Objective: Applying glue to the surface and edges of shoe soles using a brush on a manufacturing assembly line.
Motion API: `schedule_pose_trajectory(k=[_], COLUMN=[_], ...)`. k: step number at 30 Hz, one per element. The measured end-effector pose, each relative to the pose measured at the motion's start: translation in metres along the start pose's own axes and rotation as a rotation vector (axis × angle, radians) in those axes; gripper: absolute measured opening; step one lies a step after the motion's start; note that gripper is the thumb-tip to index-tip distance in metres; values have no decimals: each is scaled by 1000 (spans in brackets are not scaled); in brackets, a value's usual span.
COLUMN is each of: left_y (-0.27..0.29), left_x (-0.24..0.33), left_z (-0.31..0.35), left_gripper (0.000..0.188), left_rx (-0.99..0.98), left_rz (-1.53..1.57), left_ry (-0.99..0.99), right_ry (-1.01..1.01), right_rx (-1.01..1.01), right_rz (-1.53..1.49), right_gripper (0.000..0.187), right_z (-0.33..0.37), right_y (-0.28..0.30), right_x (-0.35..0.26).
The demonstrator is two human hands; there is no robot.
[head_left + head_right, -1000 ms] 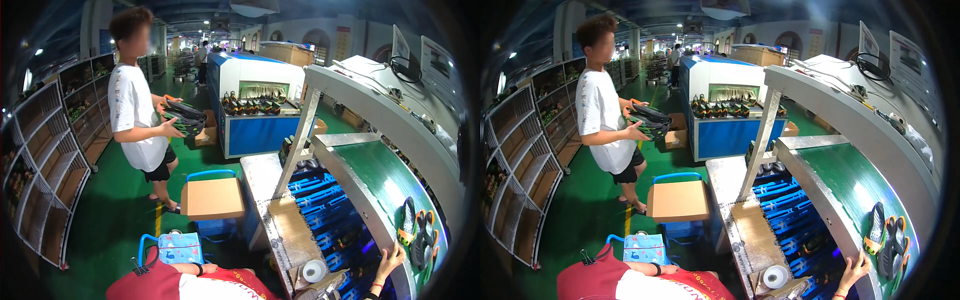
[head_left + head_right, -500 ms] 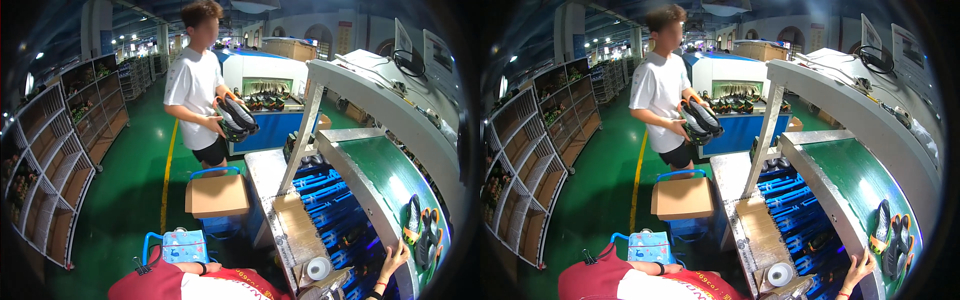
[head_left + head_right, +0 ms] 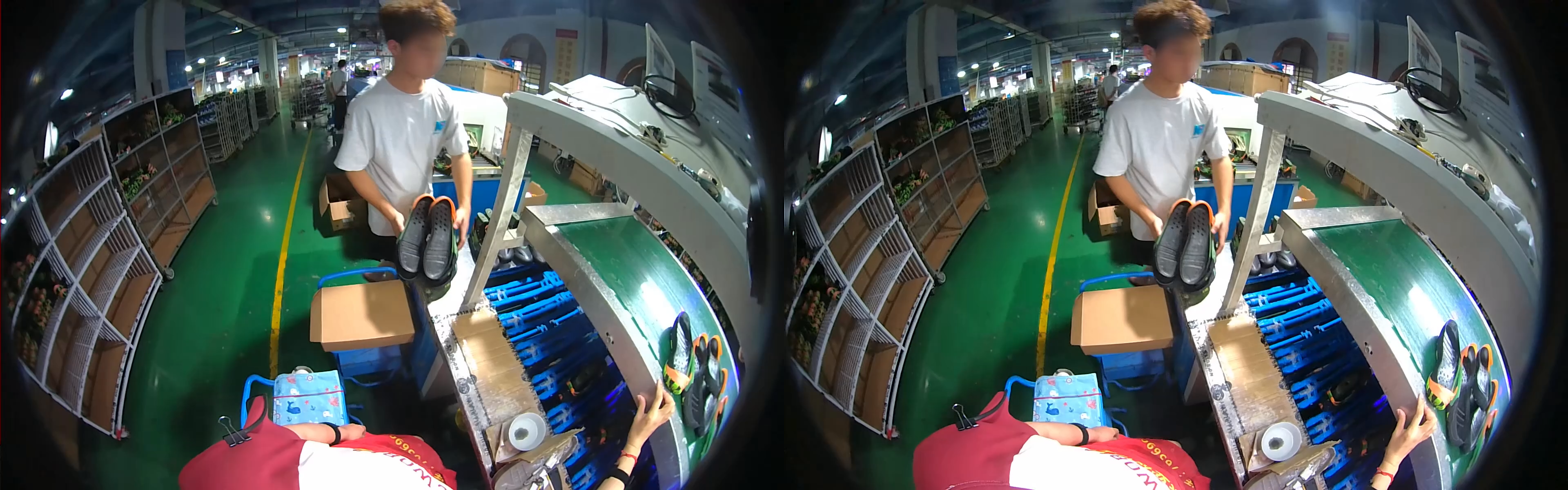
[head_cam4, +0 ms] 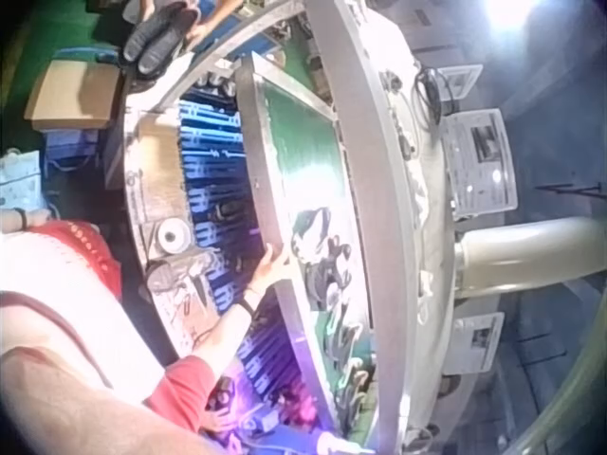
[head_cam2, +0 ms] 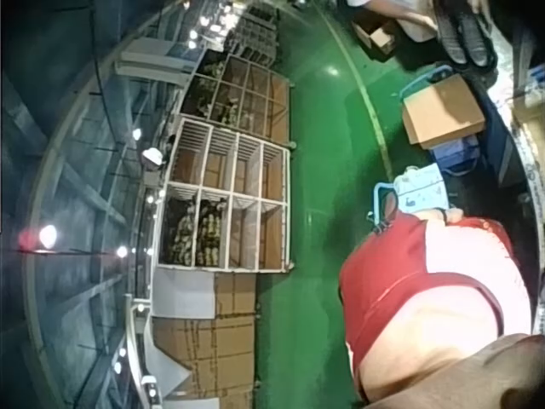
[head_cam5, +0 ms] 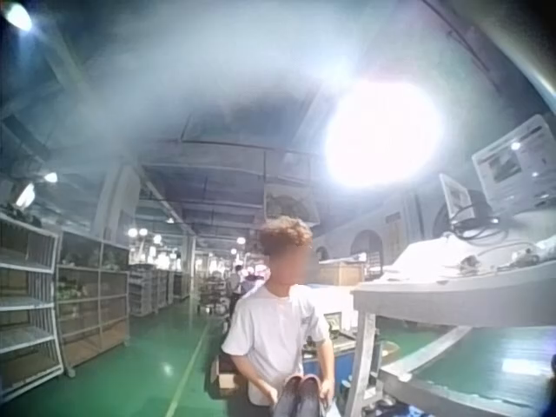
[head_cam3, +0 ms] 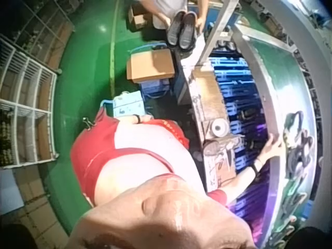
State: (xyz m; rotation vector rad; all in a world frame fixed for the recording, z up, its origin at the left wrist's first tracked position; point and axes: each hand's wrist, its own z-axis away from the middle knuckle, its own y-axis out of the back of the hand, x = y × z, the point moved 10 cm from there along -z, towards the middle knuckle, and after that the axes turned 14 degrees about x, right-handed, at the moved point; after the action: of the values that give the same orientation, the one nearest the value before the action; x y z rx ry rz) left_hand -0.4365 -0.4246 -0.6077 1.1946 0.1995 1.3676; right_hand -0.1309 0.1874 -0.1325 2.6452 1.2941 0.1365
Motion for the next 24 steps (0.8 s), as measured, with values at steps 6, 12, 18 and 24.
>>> schedule_pose_trajectory(k=[6,12,18,24], left_y=[-5,9,35,64], left_x=[-13,-13,-9,24], left_z=[5,19,0,-40], left_gripper=[37,40,34,28], left_rx=[-16,-37,54,3], left_rz=[-22,62,17,-102], left_ry=[16,123,97,-106], right_ry=[-4,-33,-23,-39], right_rx=[11,-4,9,-19], right_rz=[-10,10,-5,-10], right_gripper=[59,57,57,65], right_z=[3,7,4,-3], right_y=[-2,-5,-3,-1], right_x=[6,12,7,-2])
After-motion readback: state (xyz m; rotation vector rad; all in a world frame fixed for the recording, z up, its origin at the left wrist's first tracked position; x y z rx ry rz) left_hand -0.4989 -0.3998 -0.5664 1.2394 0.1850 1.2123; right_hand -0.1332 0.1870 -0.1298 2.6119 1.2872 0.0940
